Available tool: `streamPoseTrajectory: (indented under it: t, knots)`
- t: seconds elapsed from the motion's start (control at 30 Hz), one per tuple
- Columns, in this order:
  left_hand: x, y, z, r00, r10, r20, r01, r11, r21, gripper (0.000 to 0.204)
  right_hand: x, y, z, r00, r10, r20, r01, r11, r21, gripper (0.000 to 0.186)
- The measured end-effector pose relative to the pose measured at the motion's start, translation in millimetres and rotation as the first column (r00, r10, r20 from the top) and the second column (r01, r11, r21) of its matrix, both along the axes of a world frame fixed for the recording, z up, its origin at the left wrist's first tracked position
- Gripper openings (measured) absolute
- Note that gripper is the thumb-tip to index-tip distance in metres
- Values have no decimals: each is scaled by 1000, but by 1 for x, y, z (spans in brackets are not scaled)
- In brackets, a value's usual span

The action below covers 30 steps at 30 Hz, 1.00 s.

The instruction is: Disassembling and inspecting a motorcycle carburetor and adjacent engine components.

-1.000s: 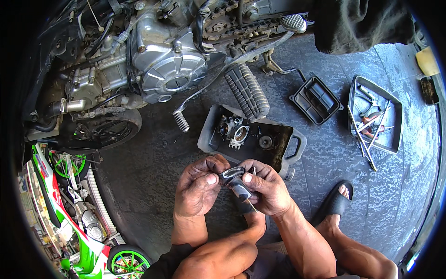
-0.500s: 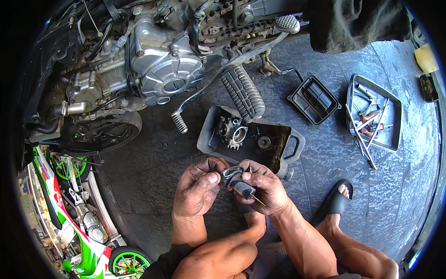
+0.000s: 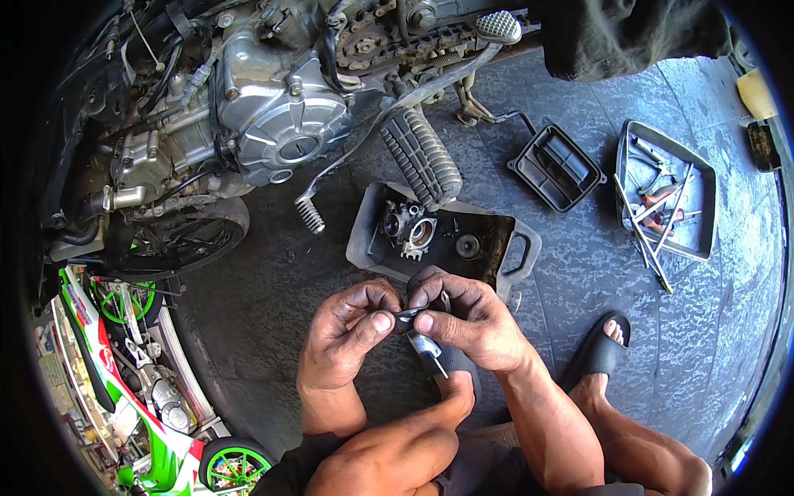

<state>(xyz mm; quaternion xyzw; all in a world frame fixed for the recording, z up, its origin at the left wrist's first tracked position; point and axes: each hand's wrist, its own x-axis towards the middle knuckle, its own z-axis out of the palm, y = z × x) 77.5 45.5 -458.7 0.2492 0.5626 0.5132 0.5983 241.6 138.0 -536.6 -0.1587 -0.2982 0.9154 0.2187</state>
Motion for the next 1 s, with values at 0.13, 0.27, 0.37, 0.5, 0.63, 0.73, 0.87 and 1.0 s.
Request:
streamPoseTrajectory:
  t: [0.13,0.27,0.37,0.5,0.63,0.73,0.87,1.0]
  knots:
    - [-1,1,1,998,-41,-38,42,999,16,10,-1,-6,-3,999,14,-34,-19,988,-154,19]
    - [-3,1,-1,998,-60,-29,60,998,13,11,-2,-8,-3,999,18,-46,-28,973,-230,19]
    - [-3,0,-1,999,-47,-14,47,999,-12,12,-2,-8,2,999,28,-30,-35,962,-271,18]
    - [1,-1,-6,999,46,16,-45,998,-42,14,-5,-10,12,999,12,38,3,931,-365,16]
    - [1,-3,-20,988,126,84,-123,992,-41,15,-6,-8,13,997,14,78,24,887,-460,20]
    - [1,-3,-25,965,237,110,-232,971,-51,15,1,-3,4,997,69,26,-51,906,-420,21]
    - [1,-2,-26,949,270,163,-263,963,-64,15,2,-6,-1,991,97,97,-51,915,-401,27]
    - [0,-2,-29,925,300,234,-291,954,-71,16,1,-6,0,994,99,41,-70,891,-448,28]
